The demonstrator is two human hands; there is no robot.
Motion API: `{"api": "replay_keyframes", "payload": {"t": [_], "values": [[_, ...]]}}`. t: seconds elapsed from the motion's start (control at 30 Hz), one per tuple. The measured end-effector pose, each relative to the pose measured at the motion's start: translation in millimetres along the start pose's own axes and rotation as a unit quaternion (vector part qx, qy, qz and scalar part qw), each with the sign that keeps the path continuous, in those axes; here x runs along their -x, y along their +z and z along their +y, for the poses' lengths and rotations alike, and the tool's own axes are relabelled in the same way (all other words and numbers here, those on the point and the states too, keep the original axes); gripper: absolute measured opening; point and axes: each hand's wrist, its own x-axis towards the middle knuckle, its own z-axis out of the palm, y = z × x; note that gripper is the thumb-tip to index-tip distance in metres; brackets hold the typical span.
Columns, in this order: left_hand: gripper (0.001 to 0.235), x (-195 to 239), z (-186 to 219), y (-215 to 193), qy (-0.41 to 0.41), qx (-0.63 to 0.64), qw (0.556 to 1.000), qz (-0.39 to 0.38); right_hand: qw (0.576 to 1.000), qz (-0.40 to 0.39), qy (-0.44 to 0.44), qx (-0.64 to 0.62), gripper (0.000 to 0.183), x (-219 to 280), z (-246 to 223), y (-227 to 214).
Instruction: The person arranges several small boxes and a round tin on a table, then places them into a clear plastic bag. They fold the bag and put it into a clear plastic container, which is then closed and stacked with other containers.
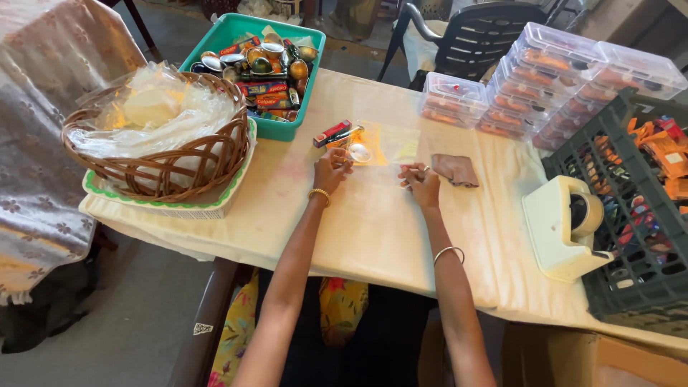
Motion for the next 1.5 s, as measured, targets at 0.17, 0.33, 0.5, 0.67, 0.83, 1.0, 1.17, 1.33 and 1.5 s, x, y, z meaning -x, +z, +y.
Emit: {"api": "replay_keyframes", "payload": {"t": [0.17, 0.33, 0.5, 0.67, 0.83, 1.0, 1.17, 1.33, 1.5], "values": [[0.025, 5.6, -6.7, -2.0, -0.007, -0.002, 1.000, 0.006, 1.000, -0.011, -0.012, -0.019, 0.016, -4.6, 30.8, 1.1], [0.021, -7.2, -3.4, -2.3, 0.024, 0.000, 1.000, 0.005, 0.999, -0.027, -0.024, 0.018, 0.016, -19.3, 34.9, 1.3], [0.011, -1.8, 19.2, -5.7, 0.095, -0.128, 0.987, 0.012, 0.988, 0.034, -0.042, 0.143, 0.027, -7.1, -12.8, 12.5], [0.009, 0.6, 20.6, -8.2, 0.084, -0.181, 0.980, 0.021, 0.905, 0.127, -0.208, 0.350, 0.059, -9.2, -30.8, 22.2], [0.012, 1.5, 20.1, -9.7, 0.074, -0.229, 0.970, 0.020, 0.870, 0.108, -0.294, 0.380, 0.063, -25.2, -35.0, 46.9], [0.007, -0.7, 21.2, -4.4, 0.113, -0.279, 0.953, -0.003, 0.878, 0.102, -0.320, 0.340, 0.066, -30.7, -29.0, 63.6], [0.013, -10.7, 20.5, 4.1, 0.110, -0.276, 0.955, 0.000, 0.892, 0.009, -0.218, 0.397, 0.059, -31.1, -12.1, 60.4], [0.014, -35.7, -12.0, -2.1, 0.117, -0.160, 0.978, 0.069, 0.936, 0.038, -0.138, 0.323, 0.046, -36.1, -10.2, 51.4], [0.016, -37.5, -20.8, -5.6, 0.097, -0.022, 0.995, -0.025, 0.994, 0.041, -0.089, 0.053, 0.031, -56.9, 26.1, 37.1]]}}
